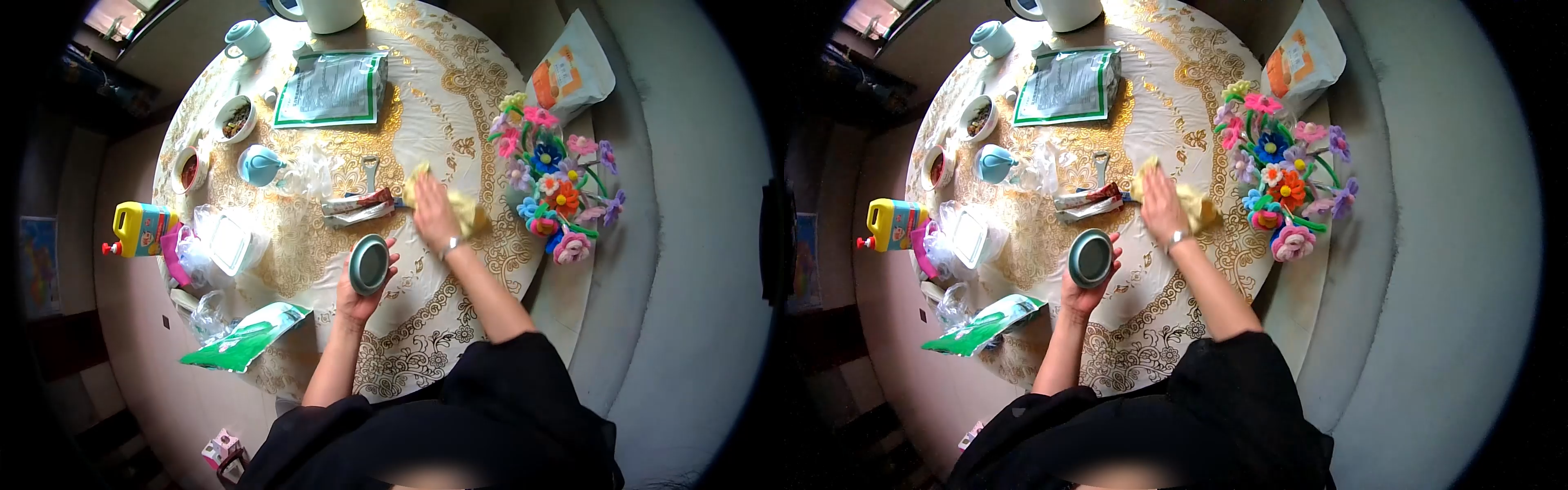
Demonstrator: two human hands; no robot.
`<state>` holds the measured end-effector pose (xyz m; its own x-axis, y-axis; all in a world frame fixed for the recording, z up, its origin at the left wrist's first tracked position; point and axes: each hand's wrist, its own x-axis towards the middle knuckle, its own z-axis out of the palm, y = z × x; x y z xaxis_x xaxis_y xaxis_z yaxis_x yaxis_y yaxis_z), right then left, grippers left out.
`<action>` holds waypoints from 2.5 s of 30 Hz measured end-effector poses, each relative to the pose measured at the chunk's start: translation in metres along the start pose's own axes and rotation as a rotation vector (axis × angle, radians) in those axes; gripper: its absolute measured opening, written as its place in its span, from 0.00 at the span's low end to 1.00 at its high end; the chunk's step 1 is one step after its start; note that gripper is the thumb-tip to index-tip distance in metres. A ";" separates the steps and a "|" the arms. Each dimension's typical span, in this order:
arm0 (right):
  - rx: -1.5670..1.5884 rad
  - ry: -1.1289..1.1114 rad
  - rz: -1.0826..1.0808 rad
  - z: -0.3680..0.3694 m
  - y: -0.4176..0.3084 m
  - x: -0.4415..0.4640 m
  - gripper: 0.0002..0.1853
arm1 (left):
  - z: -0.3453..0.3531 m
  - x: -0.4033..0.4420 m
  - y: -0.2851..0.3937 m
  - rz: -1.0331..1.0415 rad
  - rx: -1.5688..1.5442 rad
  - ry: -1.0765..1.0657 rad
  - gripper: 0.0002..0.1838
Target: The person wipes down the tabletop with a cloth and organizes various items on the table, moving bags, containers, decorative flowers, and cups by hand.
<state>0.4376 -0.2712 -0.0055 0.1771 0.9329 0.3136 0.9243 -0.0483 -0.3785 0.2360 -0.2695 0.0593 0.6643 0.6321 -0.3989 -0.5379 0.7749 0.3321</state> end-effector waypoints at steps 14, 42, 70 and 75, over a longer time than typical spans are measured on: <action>-0.499 -0.114 0.143 0.011 0.078 0.054 0.26 | 0.036 -0.002 0.014 -0.054 0.076 -0.178 0.48; 0.176 -0.193 -0.117 -0.022 -0.039 -0.155 0.26 | 0.067 0.111 -0.087 0.736 1.389 0.117 0.42; 0.001 -0.182 -0.166 -0.039 -0.054 -0.139 0.33 | -0.049 -0.121 -0.002 0.637 1.661 0.051 0.41; -0.013 -0.166 -0.172 -0.038 -0.053 -0.140 0.34 | -0.057 -0.120 -0.001 0.597 1.930 -0.059 0.45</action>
<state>0.3765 -0.4130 0.0038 -0.0401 0.9736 0.2246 0.9406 0.1127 -0.3204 0.1272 -0.3460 0.0585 0.6822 0.7249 0.0953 0.4700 -0.5346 0.7024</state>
